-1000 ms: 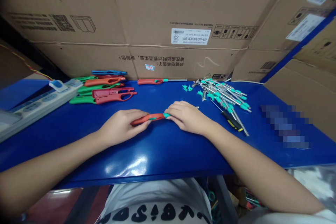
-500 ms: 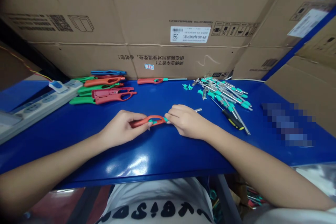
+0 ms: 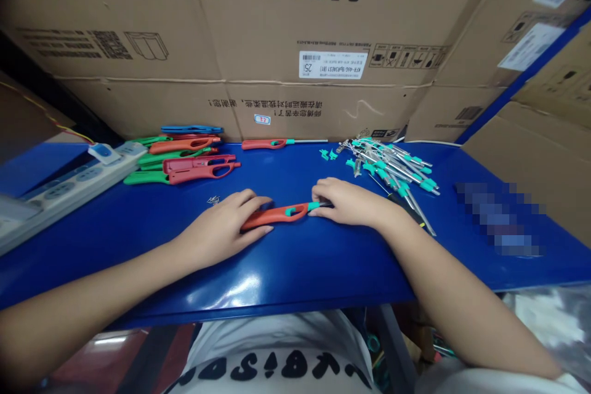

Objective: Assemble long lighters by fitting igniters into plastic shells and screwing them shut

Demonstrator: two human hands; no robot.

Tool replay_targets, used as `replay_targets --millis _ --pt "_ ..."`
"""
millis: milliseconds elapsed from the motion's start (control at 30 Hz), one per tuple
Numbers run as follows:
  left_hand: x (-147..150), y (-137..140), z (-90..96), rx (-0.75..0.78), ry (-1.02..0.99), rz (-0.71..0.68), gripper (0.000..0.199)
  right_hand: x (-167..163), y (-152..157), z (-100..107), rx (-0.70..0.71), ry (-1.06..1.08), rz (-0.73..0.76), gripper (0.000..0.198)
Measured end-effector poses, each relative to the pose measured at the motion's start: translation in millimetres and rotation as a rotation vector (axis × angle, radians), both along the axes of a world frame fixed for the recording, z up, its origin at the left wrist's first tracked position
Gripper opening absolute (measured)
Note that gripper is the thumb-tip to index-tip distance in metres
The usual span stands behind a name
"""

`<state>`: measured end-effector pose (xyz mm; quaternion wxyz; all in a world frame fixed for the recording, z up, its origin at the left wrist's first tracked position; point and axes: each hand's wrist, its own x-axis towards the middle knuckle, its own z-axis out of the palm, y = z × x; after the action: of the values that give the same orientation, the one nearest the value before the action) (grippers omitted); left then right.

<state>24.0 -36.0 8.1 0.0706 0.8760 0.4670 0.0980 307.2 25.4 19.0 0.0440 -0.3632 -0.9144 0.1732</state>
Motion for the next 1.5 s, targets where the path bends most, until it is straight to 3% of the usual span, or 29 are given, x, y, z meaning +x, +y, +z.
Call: replay_targets --millis 100,200,233,300,367,533,700,800,933,1000,1133,1267,1500 --pt "-5 -3 6.2 0.028 0.097 0.027 0.040 30 -3 10 0.058 -0.043 -0.159 0.037" --pt "-8 -9 12.0 0.030 0.130 -0.004 0.035 72 -11 11 0.204 -0.234 -0.587 0.043" --pt "-7 -12 13.2 0.032 0.136 -0.023 0.034 86 -14 9 0.200 -0.334 -0.722 0.045" --pt "-3 -17 13.8 0.034 0.158 -0.055 0.033 109 -21 3 0.077 -0.451 -0.838 0.040" --pt "2 -21 11.7 0.043 0.181 -0.069 0.033 124 -27 -4 0.019 -0.441 -0.774 0.026" --pt "11 -21 -1.6 0.117 0.163 -0.113 0.037 132 -34 -17 0.154 -0.565 -0.793 0.013" --pt "10 -15 -12.8 0.137 0.031 -0.158 0.036 132 -27 -4 0.167 -0.578 -0.675 0.018" --pt "10 -13 -14.9 0.112 -0.047 -0.188 0.035 108 -23 20 0.217 -0.417 -0.644 0.018" --pt "10 -14 -14.7 0.092 -0.041 -0.181 0.036 35 -21 40 0.221 -0.007 -0.484 0.026" --pt "9 -14 -14.7 0.094 -0.032 -0.174 0.037 -7 -20 32 0.148 0.257 -0.434 0.030" --pt "8 -15 -15.6 0.094 -0.062 -0.181 0.036 -65 -14 -4 -0.108 0.613 -0.443 0.031" --pt "7 -14 -15.6 0.076 -0.103 -0.211 0.034 -86 -7 -25 -0.224 0.675 -0.382 0.028" --pt "7 -14 -14.8 0.064 -0.125 -0.230 0.033 -93 -1 -25 -0.249 0.654 -0.316 0.030"
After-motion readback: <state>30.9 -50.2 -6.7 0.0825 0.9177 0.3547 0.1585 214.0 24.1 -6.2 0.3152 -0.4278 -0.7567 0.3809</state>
